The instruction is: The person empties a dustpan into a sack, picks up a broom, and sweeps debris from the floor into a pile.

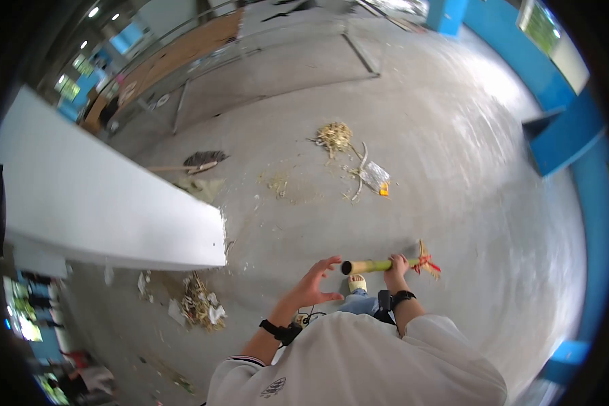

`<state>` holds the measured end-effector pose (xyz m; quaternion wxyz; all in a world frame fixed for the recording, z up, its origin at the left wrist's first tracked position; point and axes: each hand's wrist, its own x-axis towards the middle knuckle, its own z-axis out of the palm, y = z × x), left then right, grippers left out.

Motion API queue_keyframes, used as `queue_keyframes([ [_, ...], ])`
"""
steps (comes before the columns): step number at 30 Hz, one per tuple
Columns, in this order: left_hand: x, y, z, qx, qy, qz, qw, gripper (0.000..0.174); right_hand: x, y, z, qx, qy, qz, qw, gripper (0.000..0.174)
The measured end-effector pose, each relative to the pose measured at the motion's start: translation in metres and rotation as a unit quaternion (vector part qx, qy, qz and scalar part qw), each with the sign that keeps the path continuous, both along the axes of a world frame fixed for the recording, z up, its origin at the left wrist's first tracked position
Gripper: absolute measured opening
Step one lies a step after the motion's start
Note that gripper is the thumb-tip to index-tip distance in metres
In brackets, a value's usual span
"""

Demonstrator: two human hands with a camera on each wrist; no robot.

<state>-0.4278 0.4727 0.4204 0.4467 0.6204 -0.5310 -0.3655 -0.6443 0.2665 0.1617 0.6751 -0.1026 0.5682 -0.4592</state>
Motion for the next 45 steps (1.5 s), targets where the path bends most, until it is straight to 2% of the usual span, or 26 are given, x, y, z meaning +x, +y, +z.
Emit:
queue_keyframes([
  [2,-0.013,-0.041,-0.010,0.020,0.035,-0.036,0.999,0.086,0.023,-0.012,0.024,0.016,0.013,-0.055,0.998,0.054],
  [4,-0.027,-0.080,-0.020,-0.003,0.112,-0.057,0.992,0.075,0.037,-0.029,0.054,0.035,0.037,-0.065,0.997,0.053],
  [5,-0.031,-0.094,-0.016,0.036,0.129,-0.027,0.991,0.061,0.037,-0.040,0.061,0.042,0.060,-0.053,0.996,0.053],
  [6,-0.032,-0.111,-0.014,0.039,0.132,-0.036,0.990,0.061,0.035,-0.051,0.064,0.045,0.063,-0.062,0.995,0.053],
  [8,-0.031,-0.143,-0.009,-0.085,-0.052,-0.056,0.993,0.045,0.031,-0.067,0.061,0.066,0.038,-0.027,0.997,0.048],
  [9,-0.033,-0.156,0.002,-0.071,-0.004,-0.070,0.995,0.033,0.030,-0.076,0.057,0.041,-0.007,-0.036,0.998,0.034],
  [10,-0.032,-0.169,-0.006,-0.067,0.002,-0.074,0.995,0.033,0.027,-0.084,0.054,0.045,-0.001,-0.041,0.998,0.034],
  [12,-0.024,-0.197,-0.018,-0.136,-0.006,-0.154,0.979,0.029,0.030,-0.106,0.054,0.050,-0.110,-0.060,0.991,0.018],
  [14,-0.016,-0.220,-0.019,-0.119,0.031,-0.175,0.977,0.027,0.035,-0.132,0.062,0.058,-0.117,-0.073,0.989,0.015],
  [16,0.000,-0.246,-0.013,-0.099,0.044,-0.242,0.964,0.027,0.038,-0.145,0.063,0.069,-0.114,-0.089,0.987,0.013],
  [17,0.008,-0.258,-0.008,-0.106,0.035,-0.249,0.962,0.026,0.041,-0.157,0.064,0.066,-0.131,-0.058,0.988,0.014],
  [19,0.024,-0.276,-0.013,-0.142,0.048,-0.231,0.961,0.026,0.045,-0.179,0.069,0.051,-0.118,0.031,0.991,0.016],
  [23,0.056,-0.300,-0.022,-0.177,0.071,-0.200,0.961,0.022,0.075,-0.216,0.071,0.112,-0.155,0.056,0.980,0.010],
  [24,0.062,-0.305,-0.023,-0.174,0.072,-0.200,0.961,0.022,0.083,-0.226,0.073,0.114,-0.155,0.055,0.980,0.010],
  [26,0.078,-0.316,-0.021,-0.108,0.095,-0.207,0.968,0.019,0.099,-0.242,0.078,0.188,-0.114,0.080,0.972,0.009],
  [30,0.096,-0.338,-0.024,-0.060,0.084,-0.170,0.980,0.018,0.130,-0.272,0.043,0.243,-0.078,0.123,0.959,0.006],
  [32,0.104,-0.348,-0.036,-0.051,0.093,-0.119,0.987,0.017,0.156,-0.274,0.021,0.205,-0.024,0.160,0.965,0.005],
  [34,0.114,-0.358,-0.047,-0.070,0.046,-0.070,0.994,0.018,0.172,-0.277,0.001,0.245,-0.053,0.150,0.956,0.006],
  [36,0.131,-0.360,-0.049,-0.046,0.082,-0.049,0.994,0.022,0.191,-0.289,-0.003,0.213,0.011,0.197,0.957,0.007],
  [37,0.137,-0.364,-0.046,-0.032,0.078,-0.056,0.995,0.022,0.196,-0.296,-0.007,0.226,0.002,0.191,0.955,0.007],
  [39,0.148,-0.379,-0.031,-0.042,0.051,0.007,0.998,0.027,0.205,-0.316,-0.015,0.272,-0.041,0.109,0.955,0.011],
  [40,0.150,-0.390,-0.029,-0.036,0.047,0.000,0.998,0.027,0.207,-0.327,-0.017,0.277,-0.048,0.103,0.954,0.011],
  [42,0.143,-0.416,-0.028,-0.080,0.116,-0.049,0.989,0.028,0.203,-0.347,-0.018,0.291,-0.005,0.074,0.954,0.014],
  [43,0.138,-0.426,-0.025,-0.089,0.149,-0.037,0.984,0.025,0.198,-0.353,-0.018,0.295,-0.004,0.070,0.953,0.014],
  [45,0.136,-0.442,-0.019,-0.093,0.164,-0.038,0.981,0.024,0.191,-0.369,-0.022,0.288,-0.050,0.086,0.952,0.018],
])
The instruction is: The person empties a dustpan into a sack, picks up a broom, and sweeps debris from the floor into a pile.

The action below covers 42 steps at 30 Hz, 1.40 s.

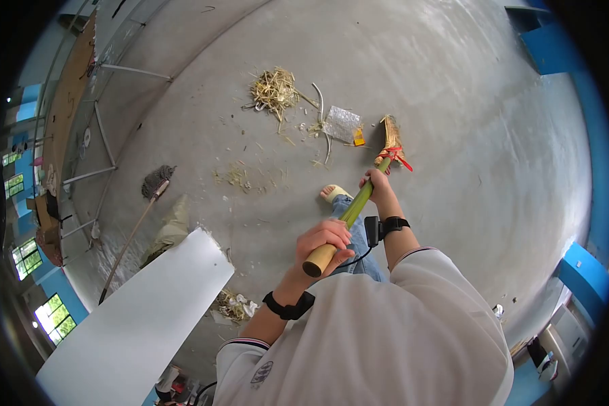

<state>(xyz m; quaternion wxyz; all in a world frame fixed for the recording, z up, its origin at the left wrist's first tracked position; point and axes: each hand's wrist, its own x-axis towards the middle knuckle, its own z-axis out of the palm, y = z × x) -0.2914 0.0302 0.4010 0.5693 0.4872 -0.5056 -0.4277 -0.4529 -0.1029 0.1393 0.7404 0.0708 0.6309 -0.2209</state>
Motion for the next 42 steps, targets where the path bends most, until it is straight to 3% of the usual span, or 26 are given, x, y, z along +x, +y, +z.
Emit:
queue_keyframes([
  [4,0.004,-0.008,0.002,-0.019,0.050,0.018,0.998,0.018,0.003,-0.013,0.000,0.046,-0.055,0.047,0.996,0.020],
  [6,0.011,-0.008,0.011,-0.002,0.033,0.034,0.999,0.016,0.020,-0.009,0.021,-0.028,0.014,0.125,0.992,0.025],
  [10,0.042,0.040,-0.015,0.002,0.051,0.009,0.999,0.014,0.056,0.015,0.025,-0.043,0.089,0.241,0.965,0.024],
  [12,0.048,0.077,-0.023,-0.008,0.058,0.072,0.996,0.014,0.072,0.036,0.004,-0.057,0.099,0.340,0.934,0.031],
  [13,0.049,0.097,-0.029,-0.009,0.067,0.118,0.991,0.016,0.022,0.052,-0.070,-0.063,0.100,0.355,0.927,0.031],
  [14,0.047,0.119,-0.035,-0.006,0.062,0.154,0.986,0.016,0.011,0.059,-0.144,-0.248,0.092,0.471,0.842,0.031],
  [15,0.045,0.142,-0.040,-0.010,0.063,0.171,0.983,0.016,0.030,0.075,-0.215,-0.419,0.072,0.561,0.710,0.031],
  [16,0.044,0.166,-0.043,0.007,0.082,0.214,0.973,0.015,0.078,0.088,-0.138,-0.150,0.187,0.501,0.831,0.022],
  [17,0.046,0.191,-0.046,0.025,0.101,0.252,0.962,0.015,0.088,0.104,-0.117,-0.151,0.186,0.510,0.826,0.022],
  [18,0.051,0.217,-0.048,0.025,0.103,0.260,0.960,0.015,0.096,0.126,-0.105,-0.351,0.196,0.716,0.571,0.020],
  [19,0.055,0.244,-0.048,0.025,0.089,0.273,0.957,0.014,0.101,0.149,-0.097,-0.498,0.176,0.816,0.234,0.020],
  [20,0.058,0.270,-0.048,0.024,0.080,0.287,0.954,0.014,0.112,0.175,-0.088,-0.492,0.176,0.822,0.226,0.020],
  [22,0.067,0.330,-0.043,0.038,0.081,0.316,0.945,0.014,0.136,0.241,-0.078,-0.627,0.194,0.749,0.088,0.024],
  [25,0.085,0.428,-0.040,0.064,0.093,0.364,0.925,0.014,0.162,0.331,-0.111,-0.547,0.149,0.823,0.017,0.027],
  [26,0.095,0.460,-0.033,0.076,0.089,0.382,0.917,0.014,0.177,0.366,-0.107,-0.540,0.141,0.830,0.008,0.027],
  [28,0.103,0.522,-0.019,0.096,0.095,0.414,0.900,0.014,0.214,0.444,-0.072,-0.353,0.163,0.876,0.286,0.039],
  [30,0.108,0.573,-0.006,0.111,0.074,0.456,0.880,0.014,0.248,0.507,-0.045,-0.136,0.180,0.822,0.523,0.054],
  [31,0.108,0.593,0.002,0.113,0.072,0.471,0.872,0.014,0.255,0.533,-0.044,-0.138,0.173,0.830,0.511,0.054],
  [34,0.104,0.643,0.020,0.136,0.069,0.499,0.853,0.015,0.274,0.597,-0.026,-0.045,0.196,0.789,0.580,0.056],
  [38,0.083,0.668,0.043,0.131,0.043,0.519,0.844,0.015,0.271,0.638,0.001,-0.035,0.177,0.809,0.560,0.053],
  [39,0.076,0.671,0.048,0.133,0.038,0.521,0.842,0.014,0.270,0.639,0.015,-0.191,0.063,0.944,0.261,0.049],
  [40,0.087,0.673,0.052,0.141,0.038,0.520,0.841,0.014,0.279,0.639,0.023,-0.319,-0.055,0.943,-0.075,0.046],
  [41,0.088,0.673,0.059,0.137,0.024,0.519,0.843,0.014,0.271,0.646,0.010,-0.331,-0.057,0.939,-0.072,0.046],
  [42,0.083,0.674,0.065,0.141,-0.001,0.513,0.847,0.013,0.250,0.660,-0.024,-0.362,-0.061,0.926,0.092,0.039],
])
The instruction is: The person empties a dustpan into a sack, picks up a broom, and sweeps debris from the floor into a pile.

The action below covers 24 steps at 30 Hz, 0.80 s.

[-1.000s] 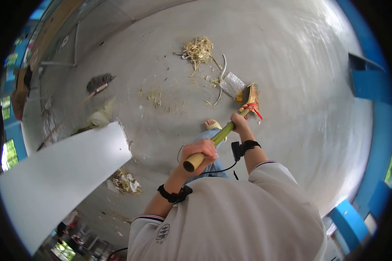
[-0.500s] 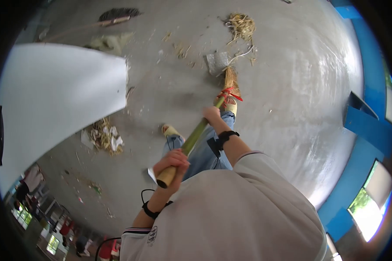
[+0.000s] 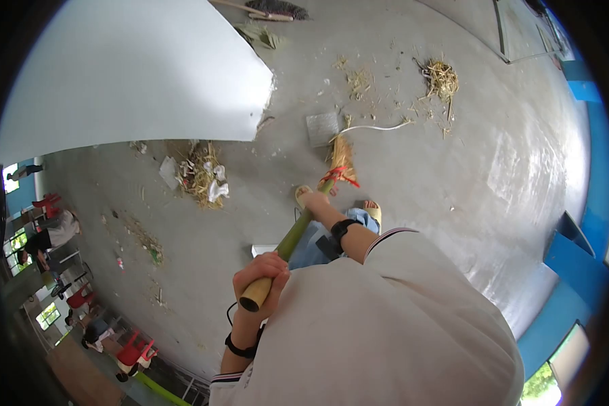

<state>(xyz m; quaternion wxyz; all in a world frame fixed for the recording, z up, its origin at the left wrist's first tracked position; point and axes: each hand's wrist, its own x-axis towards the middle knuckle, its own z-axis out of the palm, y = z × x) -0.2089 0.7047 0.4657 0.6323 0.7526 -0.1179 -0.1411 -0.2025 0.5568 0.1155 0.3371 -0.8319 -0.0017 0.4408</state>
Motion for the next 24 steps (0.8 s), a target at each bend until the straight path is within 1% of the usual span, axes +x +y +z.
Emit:
queue_keyframes([
  [1,-0.004,-0.002,0.007,0.017,-0.015,-0.010,1.000,0.011,-0.017,0.013,-0.034,0.066,-0.020,-0.151,0.986,0.033],
  [2,-0.008,-0.004,0.015,0.034,-0.015,-0.015,0.999,0.011,-0.031,0.028,-0.070,0.071,-0.028,-0.155,0.985,0.033],
  [3,-0.011,-0.005,0.021,0.040,-0.021,-0.019,0.999,0.011,-0.042,0.047,-0.103,0.168,-0.058,-0.258,0.950,0.029],
  [4,-0.012,-0.007,0.027,0.053,-0.021,-0.033,0.998,0.012,-0.044,0.059,-0.118,0.263,-0.087,-0.355,0.893,0.025],
  [5,-0.015,-0.008,0.034,0.065,-0.022,-0.047,0.997,0.012,-0.042,0.062,-0.112,0.272,-0.094,-0.357,0.889,0.025],
  [6,-0.018,-0.013,0.042,0.070,-0.029,-0.051,0.996,0.012,-0.042,0.062,-0.107,0.270,-0.093,-0.342,0.896,0.023],
  [8,-0.027,-0.028,0.062,0.109,-0.050,-0.145,0.982,0.014,-0.058,0.054,-0.095,0.267,-0.092,-0.330,0.901,0.021],
  [9,-0.032,-0.039,0.075,0.109,-0.052,-0.148,0.982,0.014,-0.070,0.046,-0.083,0.303,-0.076,-0.361,0.879,0.023],
  [10,-0.035,-0.051,0.090,0.108,-0.088,-0.187,0.972,0.016,-0.078,0.034,-0.072,0.338,-0.060,-0.391,0.854,0.027],
  [11,-0.040,-0.062,0.100,0.104,-0.125,-0.226,0.961,0.019,-0.074,-0.005,-0.010,0.337,-0.063,-0.392,0.853,0.027],
  [12,-0.047,-0.066,0.107,0.102,-0.107,-0.232,0.961,0.016,-0.070,-0.032,0.072,0.307,0.123,-0.519,0.788,0.023],
  [13,-0.053,-0.082,0.114,0.098,-0.107,-0.239,0.960,0.016,-0.050,-0.056,0.157,0.261,0.301,-0.620,0.675,0.020],
  [14,-0.057,-0.102,0.120,0.075,-0.111,-0.170,0.976,0.016,-0.060,-0.077,0.152,0.262,0.295,-0.630,0.669,0.020],
  [15,-0.060,-0.120,0.122,0.050,-0.114,-0.105,0.987,0.018,-0.073,-0.102,0.144,0.262,0.301,-0.654,0.643,0.030],
  [16,-0.064,-0.136,0.113,-0.008,-0.093,-0.124,0.988,0.022,-0.090,-0.129,0.137,0.262,0.306,-0.680,0.612,0.039],
  [17,-0.070,-0.153,0.099,-0.020,-0.091,-0.145,0.985,0.022,-0.104,-0.156,0.140,0.260,0.296,-0.698,0.598,0.039],
  [19,-0.082,-0.190,0.064,-0.053,-0.051,-0.256,0.964,0.025,-0.138,-0.215,0.148,0.210,0.221,-0.776,0.552,0.025],
  [20,-0.085,-0.222,0.049,-0.075,-0.051,-0.320,0.943,0.026,-0.176,-0.245,0.077,0.290,0.185,-0.769,0.539,0.024],
  [21,-0.100,-0.250,0.031,-0.089,-0.043,-0.333,0.938,0.026,-0.195,-0.275,0.086,0.280,0.178,-0.782,0.528,0.024],
  [23,-0.142,-0.298,0.002,-0.095,0.020,-0.359,0.928,0.017,-0.232,-0.327,0.121,0.153,0.046,-0.873,0.461,0.027],
  [24,-0.161,-0.320,-0.005,-0.107,0.033,-0.371,0.922,0.017,-0.262,-0.351,0.119,0.137,0.045,-0.882,0.449,0.027],
])
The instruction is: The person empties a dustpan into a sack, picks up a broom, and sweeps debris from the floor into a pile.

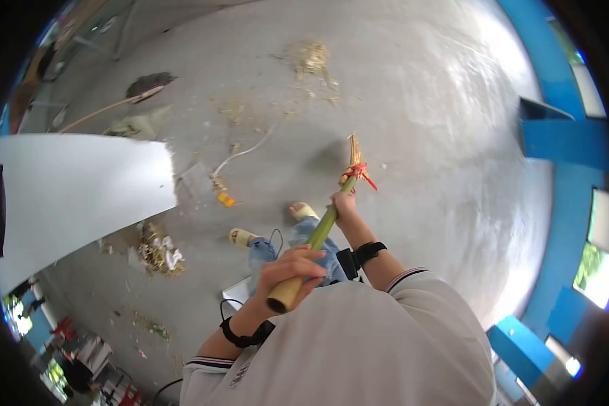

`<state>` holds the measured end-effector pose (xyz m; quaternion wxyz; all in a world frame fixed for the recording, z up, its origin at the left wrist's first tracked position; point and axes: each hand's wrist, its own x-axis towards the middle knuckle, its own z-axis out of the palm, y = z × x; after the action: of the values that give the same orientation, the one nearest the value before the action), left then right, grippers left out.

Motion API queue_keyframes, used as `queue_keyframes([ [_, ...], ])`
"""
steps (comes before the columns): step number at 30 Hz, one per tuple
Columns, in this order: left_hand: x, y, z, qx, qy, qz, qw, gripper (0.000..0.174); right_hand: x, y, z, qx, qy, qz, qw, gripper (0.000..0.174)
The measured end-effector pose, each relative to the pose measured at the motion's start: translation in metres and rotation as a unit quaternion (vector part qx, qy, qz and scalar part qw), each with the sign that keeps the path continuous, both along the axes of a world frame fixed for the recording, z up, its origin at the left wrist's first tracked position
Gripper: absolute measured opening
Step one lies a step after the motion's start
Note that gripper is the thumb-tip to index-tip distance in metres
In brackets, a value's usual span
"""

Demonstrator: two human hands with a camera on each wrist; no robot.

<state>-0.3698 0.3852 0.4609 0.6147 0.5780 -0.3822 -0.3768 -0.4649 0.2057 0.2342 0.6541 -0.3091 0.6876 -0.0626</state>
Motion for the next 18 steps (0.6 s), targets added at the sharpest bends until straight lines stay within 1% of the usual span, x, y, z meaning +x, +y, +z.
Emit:
queue_keyframes([
  [2,-0.030,-0.040,-0.013,-0.025,-0.044,-0.100,0.994,0.019,-0.061,-0.049,-0.011,0.043,-0.018,-0.052,0.998,0.029],
  [3,-0.042,-0.055,-0.020,-0.031,-0.036,-0.109,0.993,0.019,-0.090,-0.068,-0.018,0.038,-0.009,-0.062,0.997,0.029],
  [4,-0.053,-0.069,-0.028,-0.035,-0.041,-0.127,0.990,0.020,-0.117,-0.084,-0.028,0.049,-0.066,-0.157,0.984,0.029],
  [5,-0.062,-0.081,-0.038,-0.038,-0.046,-0.143,0.988,0.021,-0.135,-0.093,-0.034,0.059,-0.122,-0.248,0.959,0.029],
  [6,-0.072,-0.092,-0.056,-0.048,0.017,-0.163,0.985,0.021,-0.142,-0.098,-0.028,0.060,-0.115,-0.252,0.959,0.029],
  [7,-0.083,-0.096,-0.070,-0.044,0.025,-0.165,0.985,0.021,-0.149,-0.102,-0.022,0.047,-0.121,-0.296,0.946,0.028],
  [8,-0.090,-0.100,-0.078,-0.023,0.046,-0.138,0.989,0.021,-0.153,-0.103,-0.018,0.032,-0.129,-0.338,0.932,0.027],
  [9,-0.095,-0.105,-0.087,-0.005,0.064,-0.108,0.992,0.022,-0.162,-0.102,-0.035,0.032,-0.127,-0.337,0.932,0.027],
  [10,-0.099,-0.105,-0.097,-0.010,0.047,-0.091,0.995,0.024,-0.171,-0.100,-0.056,0.038,-0.152,-0.342,0.927,0.025],
  [11,-0.101,-0.099,-0.101,-0.011,0.048,-0.085,0.995,0.024,-0.178,-0.097,-0.072,0.045,-0.179,-0.345,0.920,0.024],
  [12,-0.099,-0.091,-0.102,0.014,0.058,-0.090,0.994,0.023,-0.178,-0.085,-0.078,0.068,-0.192,-0.300,0.932,0.024],
  [13,-0.096,-0.081,-0.103,0.038,0.064,-0.095,0.993,0.023,-0.173,-0.071,-0.087,0.067,-0.196,-0.294,0.933,0.024],
  [14,-0.092,-0.067,-0.096,0.080,0.063,-0.097,0.990,0.021,-0.170,-0.056,-0.106,0.119,-0.208,-0.284,0.928,0.023],
  [15,-0.085,-0.049,-0.096,0.077,0.058,-0.097,0.991,0.021,-0.158,-0.037,-0.109,0.170,-0.218,-0.276,0.921,0.022],
  [16,-0.075,-0.028,-0.098,0.065,0.017,-0.082,0.994,0.020,-0.146,-0.019,-0.111,0.168,-0.222,-0.273,0.921,0.022],
  [17,-0.065,-0.004,-0.099,0.053,-0.023,-0.067,0.996,0.018,-0.123,0.005,-0.095,0.138,-0.187,-0.257,0.938,0.019],
  [18,-0.055,0.022,-0.103,0.051,-0.032,-0.060,0.996,0.018,-0.097,0.029,-0.084,0.108,-0.152,-0.240,0.953,0.015],
])
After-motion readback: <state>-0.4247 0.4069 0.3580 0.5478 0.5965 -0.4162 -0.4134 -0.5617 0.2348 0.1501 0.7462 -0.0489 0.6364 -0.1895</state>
